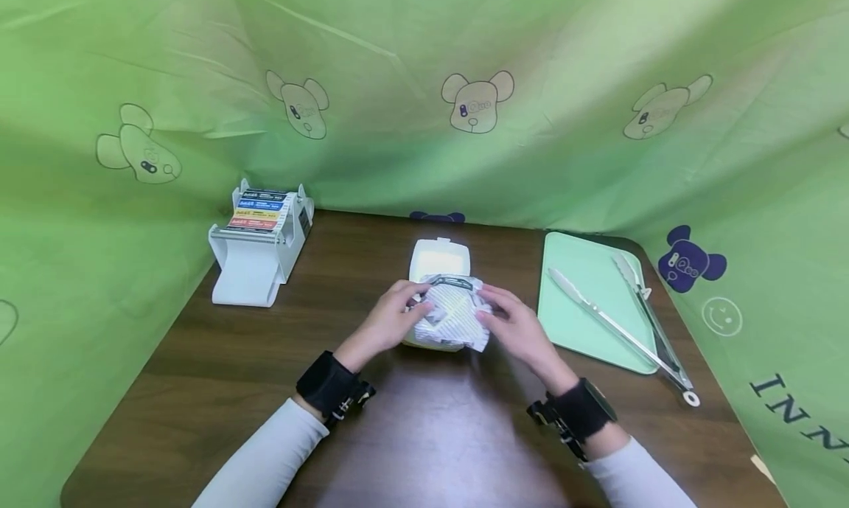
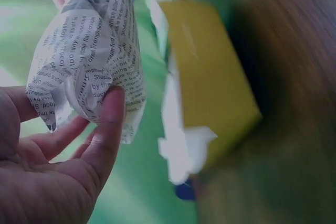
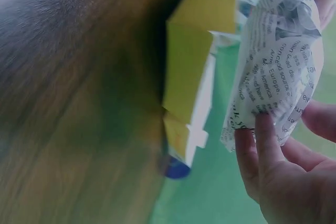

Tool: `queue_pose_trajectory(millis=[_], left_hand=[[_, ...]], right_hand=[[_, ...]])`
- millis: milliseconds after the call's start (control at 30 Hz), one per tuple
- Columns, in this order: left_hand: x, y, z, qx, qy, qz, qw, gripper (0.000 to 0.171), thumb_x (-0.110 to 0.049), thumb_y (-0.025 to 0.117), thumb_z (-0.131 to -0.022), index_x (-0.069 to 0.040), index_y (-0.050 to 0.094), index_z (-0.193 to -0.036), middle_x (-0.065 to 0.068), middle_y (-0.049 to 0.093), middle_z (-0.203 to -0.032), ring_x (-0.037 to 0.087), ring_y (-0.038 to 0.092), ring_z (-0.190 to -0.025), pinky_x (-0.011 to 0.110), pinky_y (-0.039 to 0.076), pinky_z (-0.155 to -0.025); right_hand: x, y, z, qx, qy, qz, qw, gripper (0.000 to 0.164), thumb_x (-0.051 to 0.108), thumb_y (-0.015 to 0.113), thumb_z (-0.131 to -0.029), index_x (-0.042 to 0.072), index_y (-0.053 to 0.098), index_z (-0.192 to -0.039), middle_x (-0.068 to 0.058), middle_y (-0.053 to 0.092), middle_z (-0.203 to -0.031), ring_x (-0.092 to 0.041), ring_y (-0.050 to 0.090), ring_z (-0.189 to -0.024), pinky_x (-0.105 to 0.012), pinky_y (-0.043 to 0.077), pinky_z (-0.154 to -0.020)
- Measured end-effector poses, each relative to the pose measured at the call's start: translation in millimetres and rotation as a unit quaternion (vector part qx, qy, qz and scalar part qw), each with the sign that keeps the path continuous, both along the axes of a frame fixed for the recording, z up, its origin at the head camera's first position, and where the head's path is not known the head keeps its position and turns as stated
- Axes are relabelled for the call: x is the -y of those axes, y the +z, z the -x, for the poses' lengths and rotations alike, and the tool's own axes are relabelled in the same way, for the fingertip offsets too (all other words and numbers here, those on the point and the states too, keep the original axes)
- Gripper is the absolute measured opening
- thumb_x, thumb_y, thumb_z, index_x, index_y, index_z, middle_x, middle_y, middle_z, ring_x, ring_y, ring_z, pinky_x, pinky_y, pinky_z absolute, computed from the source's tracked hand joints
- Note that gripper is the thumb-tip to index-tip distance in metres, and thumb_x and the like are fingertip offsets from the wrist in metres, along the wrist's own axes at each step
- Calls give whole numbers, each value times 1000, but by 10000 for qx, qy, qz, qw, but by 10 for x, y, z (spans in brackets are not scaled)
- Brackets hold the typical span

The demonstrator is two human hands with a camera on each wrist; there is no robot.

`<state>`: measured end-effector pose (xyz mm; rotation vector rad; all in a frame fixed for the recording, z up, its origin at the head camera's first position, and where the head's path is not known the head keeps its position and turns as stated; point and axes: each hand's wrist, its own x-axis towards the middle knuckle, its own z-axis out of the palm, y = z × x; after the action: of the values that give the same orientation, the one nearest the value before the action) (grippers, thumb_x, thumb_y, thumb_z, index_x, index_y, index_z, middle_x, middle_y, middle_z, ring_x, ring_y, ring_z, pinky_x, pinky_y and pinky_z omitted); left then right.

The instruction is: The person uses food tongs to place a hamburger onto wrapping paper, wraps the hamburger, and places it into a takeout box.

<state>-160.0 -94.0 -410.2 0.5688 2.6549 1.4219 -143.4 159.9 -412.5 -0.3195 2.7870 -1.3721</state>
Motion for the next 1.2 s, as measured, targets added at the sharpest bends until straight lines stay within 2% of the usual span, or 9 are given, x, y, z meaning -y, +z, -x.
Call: queue_pose_trajectory(millis=[133, 267, 500, 733, 967, 1200], left_hand=[[102, -173, 97, 203, 252, 109, 9994, 42, -20, 63, -102, -2, 59, -139, 15, 58, -132, 25, 61, -106, 41, 52, -89], [146, -287, 139, 234, 269, 186, 9992, 43, -20, 62, -102, -1, 58, -140, 16, 58, -133, 26, 63, -108, 42, 52, -93], [165, -362, 181, 139, 273, 194, 9993, 43, -19, 62, -102, 0, 58, -140, 16, 57, -133, 26, 62, -106, 41, 52, -92], [191, -408, 197, 36, 353, -20, 9994, 42, -18, 63, -101, 0, 58, -139, 17, 56, -134, 27, 61, -107, 42, 51, -93], [183, -416, 174, -109, 40, 195, 9997, 42, -15, 65, -100, 0, 58, -139, 17, 55, -133, 26, 60, -106, 41, 51, -92], [324, -417, 201, 93, -441, 343, 9984, 49, -21, 61, -102, -9, 49, -148, 11, 57, -132, 23, 59, -110, 40, 51, -94]], right_hand=[[145, -157, 153, 100, -34, -37, 9999, 44, 21, 69, -98, 6, 61, -138, -12, 51, -150, -32, 56, -130, -47, 47, -106], [204, -262, 215, 52, 5, -36, 10000, 42, 19, 70, -97, 5, 63, -136, -12, 53, -148, -32, 59, -127, -47, 48, -104], [239, -335, 270, -232, 13, -29, 9997, 40, 15, 72, -95, 2, 65, -132, -14, 55, -146, -32, 61, -124, -42, 50, -102], [304, -344, 291, -409, 32, 2, 9992, 37, 12, 71, -96, 1, 65, -130, -16, 53, -147, -33, 60, -125, -38, 53, -98], [287, -409, 255, -507, 123, -287, 9982, 40, 11, 73, -94, 2, 64, -132, -15, 53, -145, -31, 63, -120, -36, 55, -95], [247, -369, 263, -354, 613, -590, 9957, 68, 12, 74, -94, 1, 41, -153, -19, 49, -135, -30, 63, -113, -38, 55, -96]])
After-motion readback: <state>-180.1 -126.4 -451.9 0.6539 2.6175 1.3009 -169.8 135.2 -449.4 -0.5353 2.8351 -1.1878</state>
